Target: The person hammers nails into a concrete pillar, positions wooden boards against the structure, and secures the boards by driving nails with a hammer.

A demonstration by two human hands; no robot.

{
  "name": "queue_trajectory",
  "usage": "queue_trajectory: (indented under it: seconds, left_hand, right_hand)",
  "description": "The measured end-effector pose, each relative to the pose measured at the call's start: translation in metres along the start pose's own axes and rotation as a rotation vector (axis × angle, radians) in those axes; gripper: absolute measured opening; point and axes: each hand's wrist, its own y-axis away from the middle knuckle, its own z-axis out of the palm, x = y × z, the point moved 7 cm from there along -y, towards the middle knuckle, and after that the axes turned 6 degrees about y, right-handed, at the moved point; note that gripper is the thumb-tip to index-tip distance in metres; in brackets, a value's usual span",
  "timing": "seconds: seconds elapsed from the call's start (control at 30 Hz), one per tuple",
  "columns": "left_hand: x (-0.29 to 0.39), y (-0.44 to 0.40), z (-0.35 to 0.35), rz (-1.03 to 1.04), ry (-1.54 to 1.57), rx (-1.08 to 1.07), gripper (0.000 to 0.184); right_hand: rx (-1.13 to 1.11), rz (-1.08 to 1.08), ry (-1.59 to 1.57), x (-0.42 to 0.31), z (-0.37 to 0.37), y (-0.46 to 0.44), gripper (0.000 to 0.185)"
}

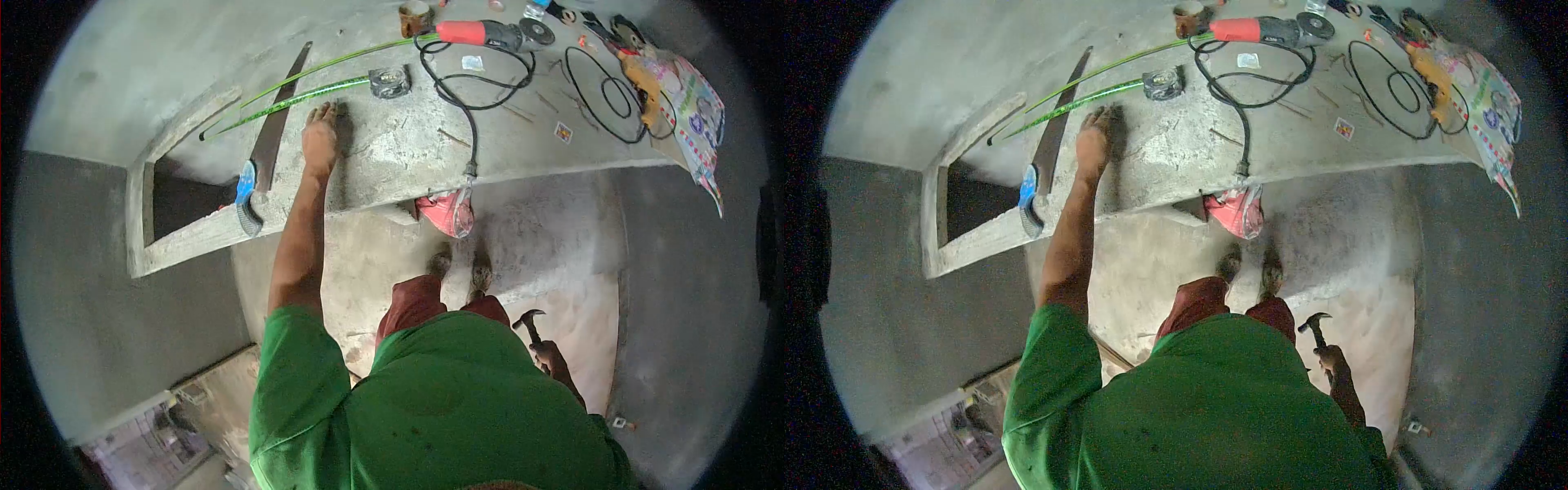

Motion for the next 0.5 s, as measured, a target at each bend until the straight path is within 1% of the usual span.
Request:
queue_trajectory:
  seconds: [0.07,0.13,0.2,0.23,0.3,0.33,0.37,0.4,0.43,0.47,0.5]
  left_hand:
    - [-0.031,0.001,0.036,0.097,-0.120,-0.184,0.038]
    - [-0.003,-0.008,0.022,0.093,-0.085,-0.140,0.038]
    - [0.019,-0.015,0.012,-0.066,-0.296,-0.288,0.027]
    - [0.012,-0.014,0.021,-0.077,-0.294,-0.290,0.027]
    - [0.006,-0.017,0.026,0.029,-0.346,-0.208,0.021]
    - [0.002,-0.015,0.028,0.018,-0.349,-0.207,0.021]
    - [-0.001,-0.014,0.027,-0.021,-0.341,-0.159,0.019]
    - [-0.002,-0.016,0.023,-0.060,-0.334,-0.106,0.017]
    - [0.005,-0.020,0.012,-0.070,-0.337,-0.097,0.017]
    - [-0.005,-0.015,-0.005,-0.340,-0.004,-0.015,0.013]
    - [-0.010,-0.004,-0.020,-0.603,0.335,0.074,0.010]
  right_hand:
    - [0.011,-0.078,0.096,-0.041,-0.032,0.017,0.030]
    - [0.005,-0.063,0.053,-0.047,-0.050,0.005,0.032]
    - [0.049,-0.063,-0.010,-0.057,-0.073,0.000,0.033]
    - [0.029,-0.131,-0.114,-0.062,-0.078,-0.002,0.033]
    - [0.041,-0.142,-0.102,-0.066,-0.090,-0.008,0.031]
    - [0.056,-0.158,-0.099,-0.070,-0.096,-0.012,0.031]
    - [0.059,-0.162,-0.088,-0.072,-0.101,-0.014,0.031]
    - [0.049,-0.139,-0.020,-0.070,-0.105,-0.020,0.030]
    - [0.039,-0.114,0.047,-0.072,-0.108,-0.020,0.030]
    - [0.044,-0.117,0.059,-0.074,-0.111,-0.019,0.030]
    - [0.044,-0.078,0.100,-0.076,-0.111,-0.010,0.029]
